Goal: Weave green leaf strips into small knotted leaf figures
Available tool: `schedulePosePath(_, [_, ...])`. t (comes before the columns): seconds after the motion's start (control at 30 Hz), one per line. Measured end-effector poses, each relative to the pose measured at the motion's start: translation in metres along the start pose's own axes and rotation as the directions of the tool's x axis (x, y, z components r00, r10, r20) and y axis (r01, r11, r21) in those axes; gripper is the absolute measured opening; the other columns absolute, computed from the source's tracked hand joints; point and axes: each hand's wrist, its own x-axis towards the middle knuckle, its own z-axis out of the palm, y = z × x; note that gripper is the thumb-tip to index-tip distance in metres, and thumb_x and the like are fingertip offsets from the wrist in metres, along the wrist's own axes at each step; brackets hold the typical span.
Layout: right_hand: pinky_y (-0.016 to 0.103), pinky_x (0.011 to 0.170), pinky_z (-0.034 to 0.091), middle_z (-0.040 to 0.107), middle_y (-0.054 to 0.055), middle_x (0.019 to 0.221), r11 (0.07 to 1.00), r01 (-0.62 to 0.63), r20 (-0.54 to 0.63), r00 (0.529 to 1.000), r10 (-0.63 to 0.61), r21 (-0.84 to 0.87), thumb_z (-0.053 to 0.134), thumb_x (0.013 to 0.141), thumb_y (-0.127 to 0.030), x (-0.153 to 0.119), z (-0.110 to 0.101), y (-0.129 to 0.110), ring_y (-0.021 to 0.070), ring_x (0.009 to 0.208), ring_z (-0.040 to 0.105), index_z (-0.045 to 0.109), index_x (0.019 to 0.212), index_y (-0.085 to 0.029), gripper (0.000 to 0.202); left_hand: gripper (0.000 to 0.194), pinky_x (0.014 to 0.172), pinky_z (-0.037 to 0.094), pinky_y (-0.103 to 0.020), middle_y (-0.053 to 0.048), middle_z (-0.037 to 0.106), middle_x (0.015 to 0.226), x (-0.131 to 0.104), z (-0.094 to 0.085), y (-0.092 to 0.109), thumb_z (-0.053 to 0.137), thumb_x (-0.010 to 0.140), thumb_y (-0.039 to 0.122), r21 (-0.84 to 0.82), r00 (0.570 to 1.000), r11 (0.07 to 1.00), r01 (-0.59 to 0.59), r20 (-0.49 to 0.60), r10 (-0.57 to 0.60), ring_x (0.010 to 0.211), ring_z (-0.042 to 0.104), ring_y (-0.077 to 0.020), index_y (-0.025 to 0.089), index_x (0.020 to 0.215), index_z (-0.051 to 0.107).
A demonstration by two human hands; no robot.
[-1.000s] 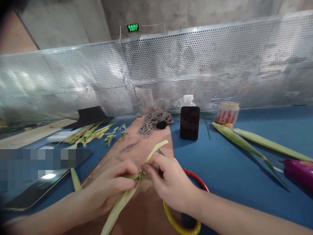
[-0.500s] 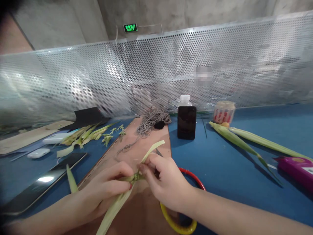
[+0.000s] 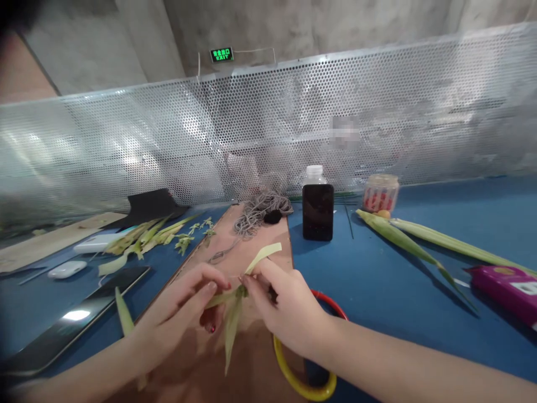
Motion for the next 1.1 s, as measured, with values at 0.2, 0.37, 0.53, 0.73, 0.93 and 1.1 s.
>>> schedulePosePath(0.2, [0.020, 0.049, 0.033, 0.050, -0.003, 0.055, 0.998, 0.009, -0.008, 1.000, -0.010, -0.060, 0.036, 0.086, -0.028, -0.002, 0.000, 0.001, 0.0090, 0.049, 0.041, 0.050, 0.076, -0.018, 0.020, 0.038, 0.052, 0.040, -0.019, -0.001, 0.058, 0.055, 0.008, -0.001, 0.004, 0.039, 0.084, 0.035, 0.030, 0.990, 0.997, 0.070, 0.121, -0.073, 0.054, 0.053, -0.0108, 0.013, 0.058, 0.057])
schedulePosePath(0.37, [0.019, 0.047, 0.033, 0.050, -0.004, 0.055, 0.999, 0.009, 0.016, 1.000, -0.008, -0.050, 0.035, 0.086, -0.027, -0.003, -0.002, 0.000, 0.0085, 0.047, 0.040, 0.048, 0.077, -0.018, 0.018, 0.023, 0.059, 0.043, -0.022, -0.003, 0.065, 0.064, 0.011, -0.009, 0.006, 0.057, 0.073, 0.034, -0.302, 0.884, 0.877, 0.375, 0.400, -0.241, 0.060, 0.057, -0.0127, 0.013, 0.075, 0.067])
schedulePosePath(0.53, [0.019, 0.046, 0.033, 0.051, -0.003, 0.056, 0.998, 0.040, 0.022, 0.999, -0.039, -0.053, 0.036, 0.086, -0.025, -0.003, -0.002, 0.000, 0.0084, 0.047, 0.041, 0.047, 0.078, -0.019, 0.015, 0.018, 0.066, 0.042, -0.023, -0.002, 0.065, 0.072, 0.012, -0.012, -0.003, 0.068, 0.062, 0.030, -0.378, 0.844, 0.811, 0.447, 0.478, -0.242, 0.068, 0.056, -0.0127, 0.015, 0.072, 0.068])
schedulePosePath(0.73, [0.020, 0.046, 0.034, 0.054, -0.002, 0.057, 0.994, 0.076, 0.015, 0.997, -0.075, -0.083, 0.035, 0.085, -0.023, -0.003, -0.001, 0.001, 0.0088, 0.046, 0.044, 0.049, 0.077, -0.018, 0.017, 0.018, 0.047, 0.041, -0.016, 0.002, 0.061, 0.058, 0.011, -0.008, -0.009, 0.073, 0.056, 0.026, -0.532, 0.853, 0.698, 0.480, 0.470, -0.228, 0.049, 0.053, -0.0071, 0.014, 0.065, 0.062])
schedulePosePath(0.93, [0.019, 0.044, 0.033, 0.052, -0.003, 0.055, 0.995, 0.066, 0.021, 0.998, -0.065, -0.079, 0.036, 0.085, -0.023, -0.003, -0.002, 0.002, 0.0083, 0.044, 0.042, 0.048, 0.076, -0.018, 0.016, 0.019, 0.044, 0.045, -0.017, -0.001, 0.065, 0.063, 0.009, -0.002, -0.006, 0.067, 0.063, 0.015, -0.590, 0.871, 0.664, 0.459, 0.445, -0.207, 0.053, 0.060, -0.0102, 0.015, 0.070, 0.050])
schedulePosePath(1.1, [0.019, 0.045, 0.032, 0.049, -0.004, 0.053, 0.997, 0.032, 0.009, 0.999, -0.031, -0.067, 0.036, 0.085, -0.024, -0.003, -0.001, 0.003, 0.0078, 0.044, 0.039, 0.048, 0.077, -0.018, 0.016, 0.017, 0.048, 0.046, -0.017, -0.001, 0.064, 0.062, 0.011, 0.001, -0.004, 0.063, 0.068, 0.016, -0.573, 0.913, 0.716, 0.399, 0.320, -0.252, 0.054, 0.060, -0.0095, 0.015, 0.069, 0.047])
